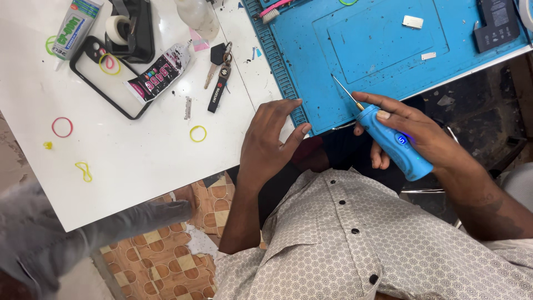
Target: The person picks up a small white electronic component and places it on a blue work mat. They then use a blue soldering iron to apply heat to the component's contacts, holding it steady with their left hand. The person continues to solder different points on the component throughout the clip.
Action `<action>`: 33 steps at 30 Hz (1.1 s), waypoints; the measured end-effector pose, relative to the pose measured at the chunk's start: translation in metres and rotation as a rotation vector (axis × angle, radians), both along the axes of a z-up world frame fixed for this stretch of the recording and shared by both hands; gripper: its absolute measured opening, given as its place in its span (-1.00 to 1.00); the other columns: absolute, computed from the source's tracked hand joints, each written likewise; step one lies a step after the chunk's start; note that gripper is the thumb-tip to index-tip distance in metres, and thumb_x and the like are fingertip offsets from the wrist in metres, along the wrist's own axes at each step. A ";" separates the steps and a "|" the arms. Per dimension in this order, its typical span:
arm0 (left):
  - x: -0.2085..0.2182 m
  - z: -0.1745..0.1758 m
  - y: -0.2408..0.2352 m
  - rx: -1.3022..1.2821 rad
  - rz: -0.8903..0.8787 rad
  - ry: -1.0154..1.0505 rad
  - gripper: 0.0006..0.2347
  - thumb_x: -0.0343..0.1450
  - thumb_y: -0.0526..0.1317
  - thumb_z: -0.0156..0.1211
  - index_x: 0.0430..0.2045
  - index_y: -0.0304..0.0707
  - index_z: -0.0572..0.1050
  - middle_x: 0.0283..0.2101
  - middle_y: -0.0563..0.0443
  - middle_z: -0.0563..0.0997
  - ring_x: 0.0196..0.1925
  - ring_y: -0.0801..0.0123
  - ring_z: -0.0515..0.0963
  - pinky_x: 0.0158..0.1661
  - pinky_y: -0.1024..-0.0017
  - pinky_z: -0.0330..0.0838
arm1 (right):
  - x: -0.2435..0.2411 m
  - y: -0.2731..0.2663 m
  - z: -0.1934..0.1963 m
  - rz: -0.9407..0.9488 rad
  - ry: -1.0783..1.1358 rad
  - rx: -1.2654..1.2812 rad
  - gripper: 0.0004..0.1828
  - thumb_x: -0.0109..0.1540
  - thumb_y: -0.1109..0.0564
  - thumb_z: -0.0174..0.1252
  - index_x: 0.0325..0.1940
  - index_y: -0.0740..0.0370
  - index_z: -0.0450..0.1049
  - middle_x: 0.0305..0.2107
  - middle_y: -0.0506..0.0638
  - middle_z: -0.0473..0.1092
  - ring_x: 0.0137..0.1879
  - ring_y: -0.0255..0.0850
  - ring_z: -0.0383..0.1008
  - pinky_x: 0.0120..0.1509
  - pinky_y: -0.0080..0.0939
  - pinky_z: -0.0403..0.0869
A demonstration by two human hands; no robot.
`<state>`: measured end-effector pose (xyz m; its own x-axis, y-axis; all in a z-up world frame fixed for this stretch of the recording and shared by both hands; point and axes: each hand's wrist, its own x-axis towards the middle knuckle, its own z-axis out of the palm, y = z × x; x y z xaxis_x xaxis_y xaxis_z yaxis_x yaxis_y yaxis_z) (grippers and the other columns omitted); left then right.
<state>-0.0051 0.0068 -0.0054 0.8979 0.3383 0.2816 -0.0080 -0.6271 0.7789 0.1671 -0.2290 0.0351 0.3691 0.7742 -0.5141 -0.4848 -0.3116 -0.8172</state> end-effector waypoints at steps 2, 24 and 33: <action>0.000 -0.001 0.000 -0.003 0.001 -0.004 -0.64 0.49 -0.06 0.31 0.10 -0.25 0.48 0.09 -0.08 0.61 0.18 0.14 0.59 0.14 0.20 0.55 | 0.001 0.002 0.004 0.015 -0.011 -0.020 -0.28 0.38 -0.02 -0.10 0.61 0.24 0.03 -0.17 0.28 0.44 -0.51 -0.09 0.60 -0.54 -0.24 0.62; 0.003 -0.002 -0.003 0.109 0.056 -0.021 -0.63 0.50 -0.08 0.31 0.11 -0.27 0.46 0.12 -0.08 0.57 0.22 0.12 0.55 0.22 0.18 0.49 | 0.008 0.048 0.053 0.381 -0.945 -0.538 -0.39 0.36 -0.21 0.01 0.48 -0.05 0.25 -0.29 0.21 0.57 -0.28 -0.02 0.64 -0.15 0.10 0.56; 0.009 -0.009 -0.009 0.335 0.178 0.049 -0.56 0.51 -0.01 0.25 0.19 -0.30 0.43 0.33 -0.17 0.43 0.41 0.09 0.40 0.35 0.08 0.31 | 0.017 0.093 0.038 0.574 -1.091 -0.272 -0.40 0.36 -0.11 -0.04 0.49 0.00 0.25 0.12 0.18 0.48 -0.04 0.12 0.61 0.06 0.15 0.54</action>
